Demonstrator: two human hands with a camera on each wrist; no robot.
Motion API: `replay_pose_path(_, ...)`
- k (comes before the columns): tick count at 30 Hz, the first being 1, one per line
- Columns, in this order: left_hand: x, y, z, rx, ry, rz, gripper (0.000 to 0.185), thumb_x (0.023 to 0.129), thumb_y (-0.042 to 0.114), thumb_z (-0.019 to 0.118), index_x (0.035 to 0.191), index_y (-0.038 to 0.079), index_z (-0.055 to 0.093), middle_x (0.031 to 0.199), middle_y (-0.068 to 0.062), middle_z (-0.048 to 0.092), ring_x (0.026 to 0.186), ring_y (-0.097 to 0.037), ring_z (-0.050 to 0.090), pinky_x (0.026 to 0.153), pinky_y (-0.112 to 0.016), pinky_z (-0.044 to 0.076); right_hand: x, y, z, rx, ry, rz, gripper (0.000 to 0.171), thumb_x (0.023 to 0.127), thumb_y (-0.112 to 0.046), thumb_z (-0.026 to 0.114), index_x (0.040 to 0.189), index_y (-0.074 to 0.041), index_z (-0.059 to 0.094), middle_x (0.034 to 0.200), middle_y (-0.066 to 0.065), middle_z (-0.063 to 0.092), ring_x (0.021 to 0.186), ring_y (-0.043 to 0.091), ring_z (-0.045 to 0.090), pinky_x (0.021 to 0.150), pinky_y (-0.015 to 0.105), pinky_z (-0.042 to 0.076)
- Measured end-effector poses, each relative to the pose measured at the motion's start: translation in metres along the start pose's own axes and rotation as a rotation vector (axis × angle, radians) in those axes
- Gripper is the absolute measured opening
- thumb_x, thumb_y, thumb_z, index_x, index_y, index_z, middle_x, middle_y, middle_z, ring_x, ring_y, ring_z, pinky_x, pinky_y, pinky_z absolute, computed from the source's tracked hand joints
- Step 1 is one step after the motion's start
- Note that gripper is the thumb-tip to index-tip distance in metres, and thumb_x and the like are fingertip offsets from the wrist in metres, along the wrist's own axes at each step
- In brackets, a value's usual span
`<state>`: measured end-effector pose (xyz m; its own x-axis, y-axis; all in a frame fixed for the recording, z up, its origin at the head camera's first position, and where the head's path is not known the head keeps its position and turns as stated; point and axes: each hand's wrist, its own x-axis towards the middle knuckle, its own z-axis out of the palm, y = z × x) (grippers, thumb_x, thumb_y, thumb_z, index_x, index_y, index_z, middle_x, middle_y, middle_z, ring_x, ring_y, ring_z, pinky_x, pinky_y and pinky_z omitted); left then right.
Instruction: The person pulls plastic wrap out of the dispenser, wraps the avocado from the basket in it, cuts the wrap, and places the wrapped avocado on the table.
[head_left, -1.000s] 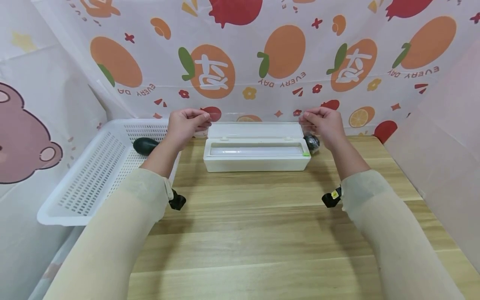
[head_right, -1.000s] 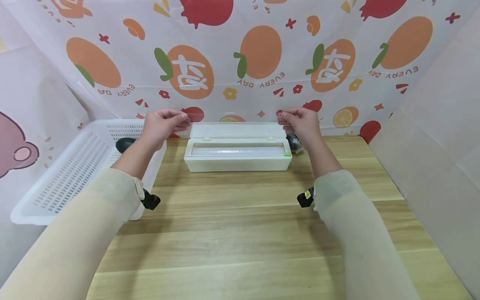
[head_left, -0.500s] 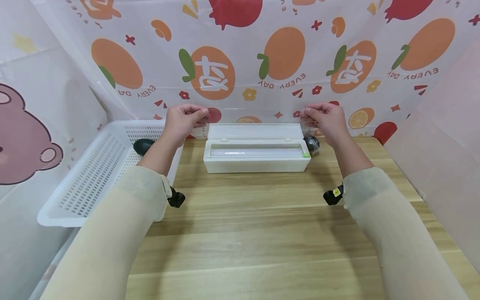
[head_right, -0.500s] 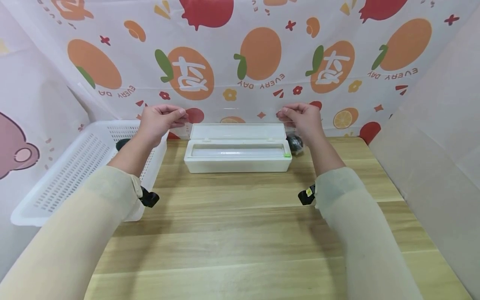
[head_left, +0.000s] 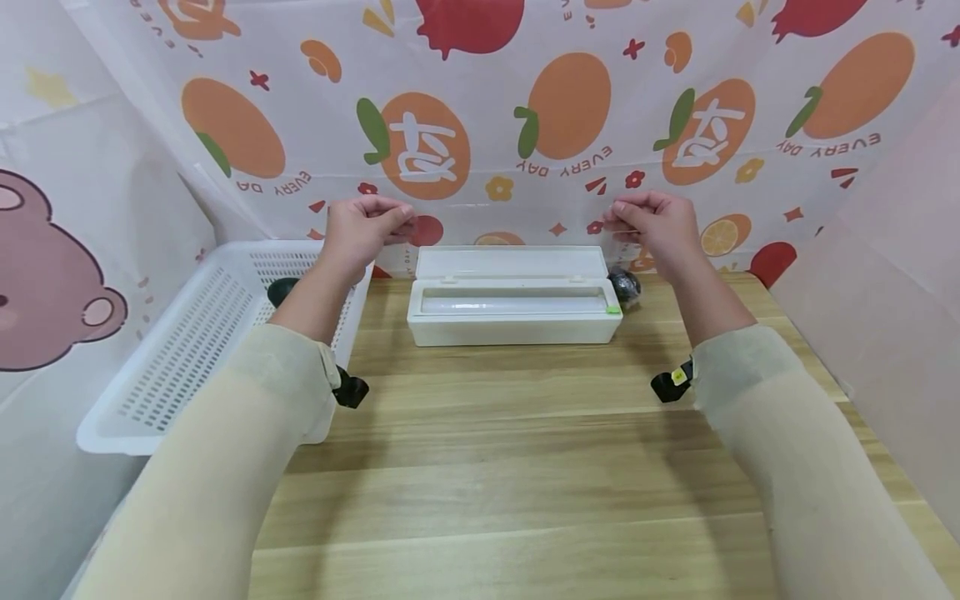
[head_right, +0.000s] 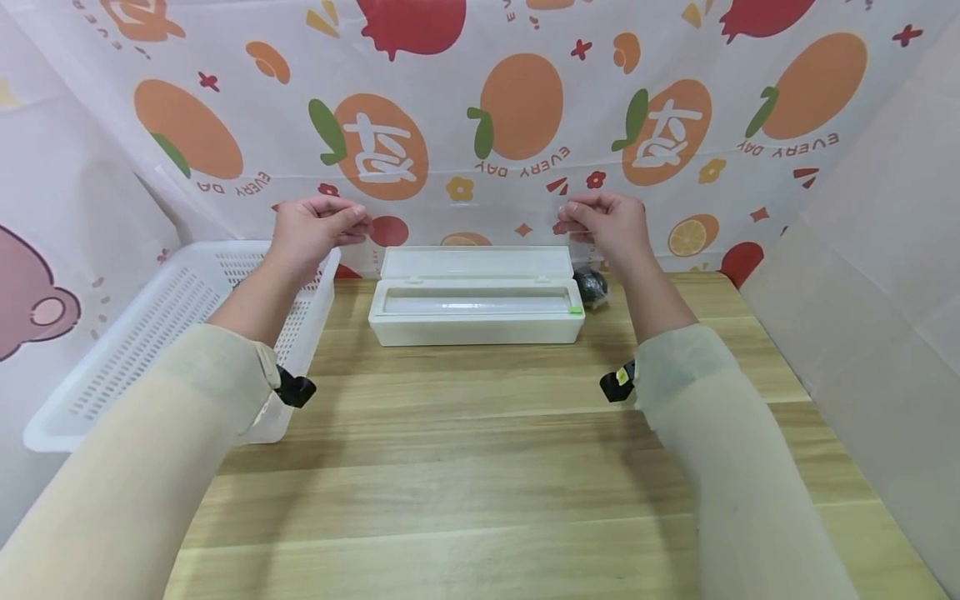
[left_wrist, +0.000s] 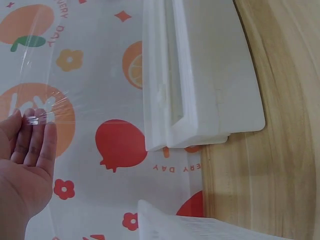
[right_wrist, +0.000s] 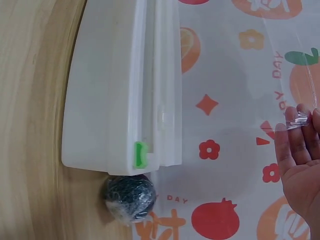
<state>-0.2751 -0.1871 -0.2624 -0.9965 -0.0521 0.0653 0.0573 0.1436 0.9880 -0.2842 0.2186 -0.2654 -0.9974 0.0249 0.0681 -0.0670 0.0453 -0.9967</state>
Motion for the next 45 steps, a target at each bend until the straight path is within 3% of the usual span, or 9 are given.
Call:
replay_pose_path(12,-0.001,0.017,-0.001,-0.038,0.007,0.006,0.034,0.085,0.023,0.077,0.110,0.001,0.071,0.094,-0.005,0.074,0.096,-0.024,0.071,0.082,-0.027,0.058,-0.002,-0.017,0.001,0.034,0.010,-0.035,0.027,0.084,-0.021,0.077,0.105,-0.005,0.072,0.092,0.006,0.075,0.085,0.018,0.073,0.074,0.026,0.059)
replay_pose_path(24,-0.004,0.032,-0.002,-0.129,0.010,0.047,0.026,0.081,0.020,0.080,0.101,0.005,0.075,0.088,-0.006,0.075,0.082,-0.018,0.072,0.079,-0.031,0.059,-0.004,-0.032,0.000,0.050,0.010,-0.074,0.031,0.080,-0.023,0.080,0.105,-0.005,0.073,0.091,0.006,0.075,0.083,0.017,0.074,0.075,0.028,0.059)
replay_pose_path(36,-0.001,0.051,0.000,-0.132,0.015,0.067,0.034,0.084,0.015,0.078,0.112,-0.002,0.070,0.093,-0.007,0.073,0.089,-0.021,0.071,0.077,-0.027,0.059,-0.001,-0.047,0.000,0.030,0.030,-0.073,0.040,0.076,-0.029,0.081,0.109,-0.007,0.073,0.096,0.006,0.074,0.087,0.018,0.073,0.077,0.027,0.058)
replay_pose_path(45,0.002,0.066,0.001,-0.094,0.045,0.044,0.040,0.074,0.027,0.083,0.107,0.006,0.075,0.095,-0.006,0.074,0.088,-0.021,0.071,0.076,-0.026,0.058,0.001,-0.061,-0.002,0.054,0.025,-0.090,0.040,0.074,-0.027,0.083,0.107,-0.006,0.073,0.094,0.007,0.074,0.084,0.020,0.073,0.076,0.026,0.058)
